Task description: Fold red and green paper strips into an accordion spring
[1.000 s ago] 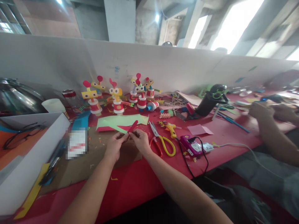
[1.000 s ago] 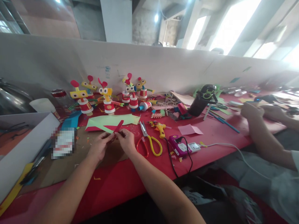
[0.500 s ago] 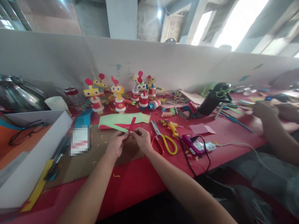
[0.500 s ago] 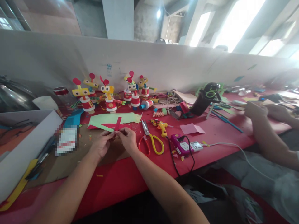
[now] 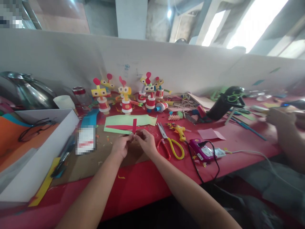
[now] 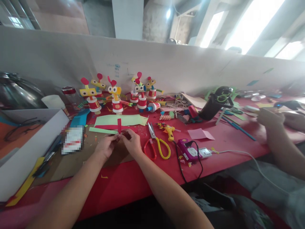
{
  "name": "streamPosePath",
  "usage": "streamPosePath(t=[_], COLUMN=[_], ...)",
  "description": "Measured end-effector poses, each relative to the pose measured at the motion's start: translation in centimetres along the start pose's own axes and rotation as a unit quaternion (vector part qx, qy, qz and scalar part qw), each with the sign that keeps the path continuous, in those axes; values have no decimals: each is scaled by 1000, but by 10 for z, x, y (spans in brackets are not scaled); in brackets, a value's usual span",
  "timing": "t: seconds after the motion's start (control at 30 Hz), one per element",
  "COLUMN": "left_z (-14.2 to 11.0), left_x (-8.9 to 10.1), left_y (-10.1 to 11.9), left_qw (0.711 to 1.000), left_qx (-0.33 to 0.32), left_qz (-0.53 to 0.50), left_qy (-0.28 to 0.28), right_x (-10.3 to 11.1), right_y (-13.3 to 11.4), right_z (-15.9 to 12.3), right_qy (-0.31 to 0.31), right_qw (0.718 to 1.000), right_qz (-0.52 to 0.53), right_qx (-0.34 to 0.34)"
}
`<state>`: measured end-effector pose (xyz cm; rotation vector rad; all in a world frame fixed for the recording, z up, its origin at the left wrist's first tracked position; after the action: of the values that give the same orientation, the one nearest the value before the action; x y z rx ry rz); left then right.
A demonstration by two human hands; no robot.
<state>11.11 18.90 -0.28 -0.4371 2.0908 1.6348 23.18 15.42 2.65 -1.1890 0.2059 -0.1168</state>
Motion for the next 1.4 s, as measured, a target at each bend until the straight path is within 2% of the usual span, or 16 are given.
streamPosePath(t=[0.2, 0.37, 0.5, 0.67, 0.9, 1.1, 1.27, 1.4], left_z=[-3, -7, -8, -6, -10, -10, -9, -7], left_x=[2, -4, -2, -1, -8, -7, -8, -3], left_y=[-3, 4, 2, 2, 3, 1, 2, -3], left_qw=[999, 998, 994, 991, 991, 991, 998, 999], left_qx=[29, -39, -57, -61, -50, -49, -11, 53], left_qz=[-3, 51, 98, 118, 120, 118, 49, -5], left_qy=[28, -2, -3, -9, -39, -36, -25, 5], right_x=[3, 7, 9, 11, 11, 10, 4, 6], right_y=[-2, -8, -10, -14, -8, -6, 8, 13], right_z=[1, 0, 0, -1, 0, 0, 1, 4], right_qy=[13, 21, 22, 31, 28, 23, 10, 22], right_qw=[999, 999, 999, 999, 1000, 999, 987, 978], right_qz=[-30, -42, -27, -38, 0, 26, 116, 165], right_qx=[15, 10, -1, 1, -11, -37, -110, -123])
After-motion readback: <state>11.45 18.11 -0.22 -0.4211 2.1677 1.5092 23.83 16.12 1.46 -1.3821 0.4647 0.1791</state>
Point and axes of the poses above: each hand's wrist, its own z-axis towards the middle knuckle, its own x-axis out of the back of the hand, y = z × x, the point moved 9 cm from there along z, towards the middle knuckle, and after that the axes turned 7 degrees about z, right-handed, at the moved point
